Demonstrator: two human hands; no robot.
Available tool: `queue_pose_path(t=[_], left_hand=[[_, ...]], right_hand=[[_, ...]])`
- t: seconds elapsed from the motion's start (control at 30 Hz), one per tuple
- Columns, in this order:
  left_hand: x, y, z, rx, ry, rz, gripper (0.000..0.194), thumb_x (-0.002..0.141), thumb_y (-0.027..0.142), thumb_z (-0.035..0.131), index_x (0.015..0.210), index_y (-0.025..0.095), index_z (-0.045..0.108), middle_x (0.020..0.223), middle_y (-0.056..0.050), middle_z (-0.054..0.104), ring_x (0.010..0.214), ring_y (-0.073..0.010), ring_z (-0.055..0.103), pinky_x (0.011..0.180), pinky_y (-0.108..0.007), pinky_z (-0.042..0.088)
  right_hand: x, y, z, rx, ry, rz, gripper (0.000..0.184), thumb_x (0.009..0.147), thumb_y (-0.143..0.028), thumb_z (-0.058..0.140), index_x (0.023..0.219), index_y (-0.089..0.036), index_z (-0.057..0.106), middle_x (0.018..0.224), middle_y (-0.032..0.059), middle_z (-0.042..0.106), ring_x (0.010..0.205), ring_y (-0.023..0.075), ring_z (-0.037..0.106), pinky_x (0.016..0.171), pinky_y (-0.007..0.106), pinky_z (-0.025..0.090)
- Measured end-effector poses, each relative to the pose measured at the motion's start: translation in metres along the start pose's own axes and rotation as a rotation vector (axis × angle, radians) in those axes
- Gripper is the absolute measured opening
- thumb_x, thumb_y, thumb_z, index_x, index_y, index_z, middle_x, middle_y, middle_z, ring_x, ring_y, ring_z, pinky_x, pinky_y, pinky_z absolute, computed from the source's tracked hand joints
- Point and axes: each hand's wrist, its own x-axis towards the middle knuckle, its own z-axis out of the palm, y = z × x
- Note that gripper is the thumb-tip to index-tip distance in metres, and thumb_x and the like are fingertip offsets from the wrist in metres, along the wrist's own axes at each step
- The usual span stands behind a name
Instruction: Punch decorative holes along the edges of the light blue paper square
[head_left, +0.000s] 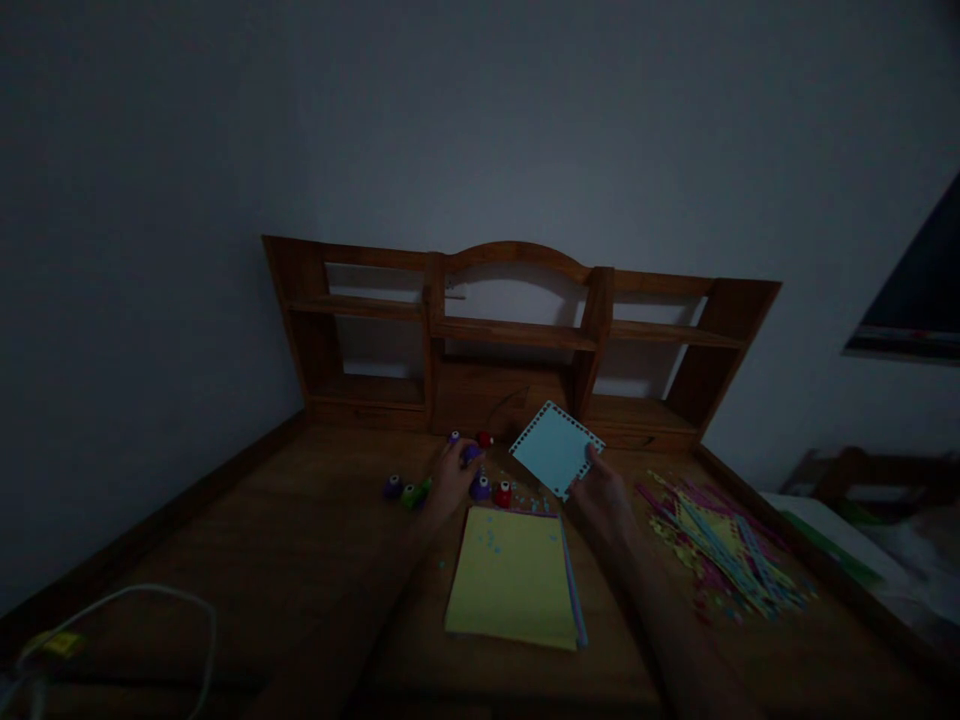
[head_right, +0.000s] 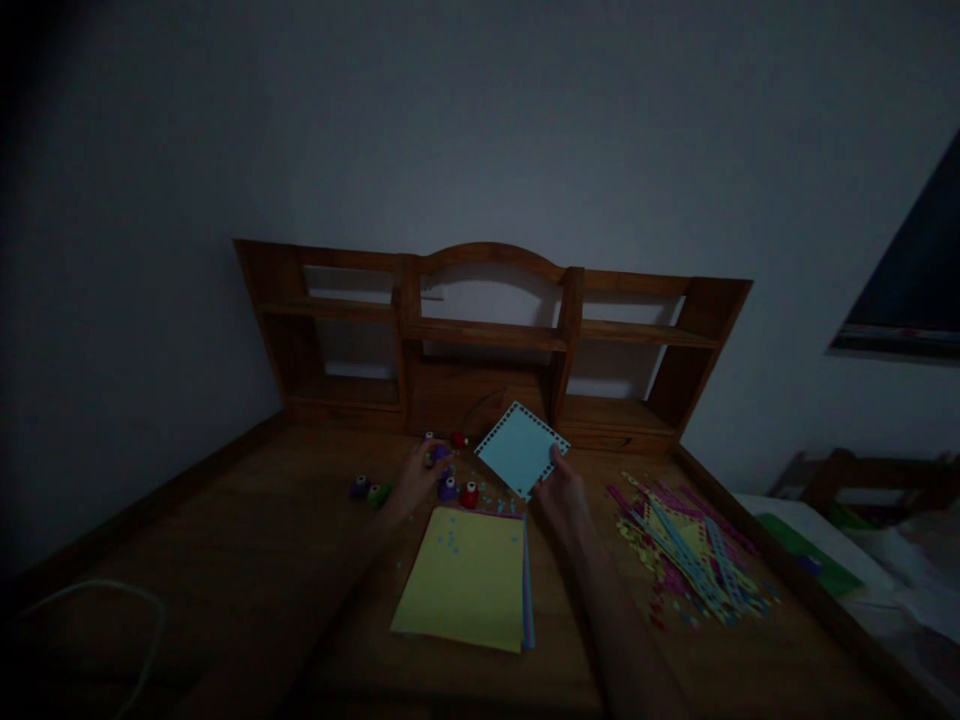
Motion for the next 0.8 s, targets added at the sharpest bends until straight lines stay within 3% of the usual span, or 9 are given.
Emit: queue_pose_path(t=[0.3,0.57,0.8], left_hand=[[0.000,0.000,0.001,-0.001,-0.003,-0.007,0.022,0.082,0.029,0.061,0.103,0.021,0.061,0.101,-0.005,0.061,0.076,-0.0143,0.060,0.069,-0.027,0.051],[-0.002,0.005,-0.001,-0.074,-0.023,-0.012,0.029,0.078,0.033,0.067,0.103,0.020,0.061,0.101,-0.005,0.062,0.078,-0.0149,0.061,0.069,-0.027,0.051],[-0.002,0.003,0.000,-0.077,-0.028,-0.029,0.033,0.074,0.028,0.070,0.105,0.020,0.060,0.101,-0.004,0.061,0.077,-0.0140,0.060,0.069,-0.026,0.050]], right_hand=[[-0.001,0.000,0.002,0.009,-0.032,0.047,0.034,0.094,-0.033,0.045,0.123,-0.018,0.057,0.118,0.0072,0.068,0.117,0.0222,0.060,0.107,0.047,0.040],[-0.004,-0.001,0.007,-0.002,0.015,0.013,0.031,0.093,-0.031,0.047,0.119,-0.019,0.060,0.113,0.0061,0.071,0.114,0.0225,0.062,0.104,0.046,0.044],[-0.004,-0.001,0.007,-0.014,0.021,0.011,0.032,0.092,-0.030,0.049,0.120,-0.019,0.059,0.115,0.0061,0.070,0.113,0.0223,0.062,0.102,0.045,0.046]])
